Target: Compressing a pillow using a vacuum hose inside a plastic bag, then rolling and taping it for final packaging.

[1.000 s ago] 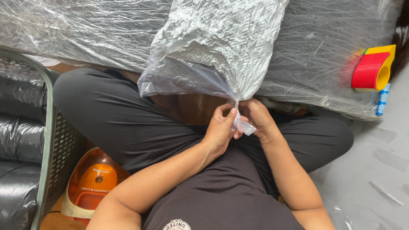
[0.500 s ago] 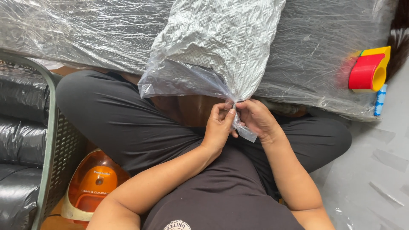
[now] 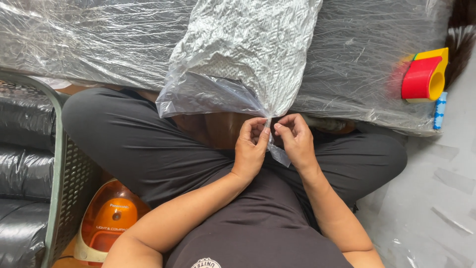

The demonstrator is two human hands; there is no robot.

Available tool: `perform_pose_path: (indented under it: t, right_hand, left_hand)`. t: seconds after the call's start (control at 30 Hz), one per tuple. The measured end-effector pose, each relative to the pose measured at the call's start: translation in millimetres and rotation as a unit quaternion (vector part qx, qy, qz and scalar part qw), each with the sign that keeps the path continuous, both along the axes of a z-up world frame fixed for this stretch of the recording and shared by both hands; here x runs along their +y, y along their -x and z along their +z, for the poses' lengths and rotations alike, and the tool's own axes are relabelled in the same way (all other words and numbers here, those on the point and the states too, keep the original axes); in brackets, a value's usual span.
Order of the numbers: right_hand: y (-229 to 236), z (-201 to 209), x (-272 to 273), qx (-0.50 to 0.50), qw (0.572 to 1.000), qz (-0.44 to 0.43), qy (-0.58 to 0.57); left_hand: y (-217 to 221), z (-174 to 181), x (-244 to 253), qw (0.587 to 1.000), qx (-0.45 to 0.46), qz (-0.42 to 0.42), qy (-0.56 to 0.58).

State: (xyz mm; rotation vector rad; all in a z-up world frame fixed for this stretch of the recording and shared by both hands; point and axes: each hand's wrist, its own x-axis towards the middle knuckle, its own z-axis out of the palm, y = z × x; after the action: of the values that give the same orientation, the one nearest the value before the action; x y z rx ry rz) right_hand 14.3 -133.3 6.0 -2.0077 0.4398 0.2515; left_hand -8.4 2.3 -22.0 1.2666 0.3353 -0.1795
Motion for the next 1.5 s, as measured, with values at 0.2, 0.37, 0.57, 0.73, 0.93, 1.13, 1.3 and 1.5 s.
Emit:
perform_pose_path:
  t: [0.2, 0.37, 0.57, 0.73, 0.93, 1.13, 1.3, 1.5]
  right_hand:
    - [-6.4, 28.7, 25.7, -0.03, 0.996, 0.001, 0.079]
    - [-3.8, 23.3, 26.3, -0.034, 0.998, 0.004, 0.056]
    - [2.5, -12.3, 6.9, -0.015, 0.998, -0.041, -0.04]
    - [-3.0, -17.5, 7.8, 0.013, 0.994, -0.075, -0.079]
    - [-4.9, -20.2, 1.2, 0.087, 0.968, -0.123, -0.199]
    - [-2.2, -33.0, -4.8, 0.088, 0.94, -0.146, -0.297]
    - [8.3, -28.3, 2.4, -0.068, 0.997, -0.024, -0.036]
    - [14.6, 54.7, 14.8, -0.233, 0.93, 0.229, 0.169]
  left_hand:
    - [2.4, -3.4, -2.3, 1.0, -0.014, -0.005, -0.005]
    - [2.2, -5.5, -3.8, 1.0, -0.014, -0.003, 0.019]
    - [1.2, -11.5, -0.7, 0.997, 0.014, -0.004, 0.071]
    - [-4.5, 2.7, 3.5, 0.995, 0.059, -0.03, 0.068]
    - [-23.7, -2.7, 2.0, 0.979, 0.197, -0.05, 0.032]
    - [-32.2, -5.1, 2.2, 0.975, 0.213, -0.06, 0.002]
    - [-39.0, -2.9, 3.6, 0.966, 0.246, -0.073, -0.03]
    - [-48.2, -9.0, -1.6, 0.964, 0.258, -0.061, 0.006]
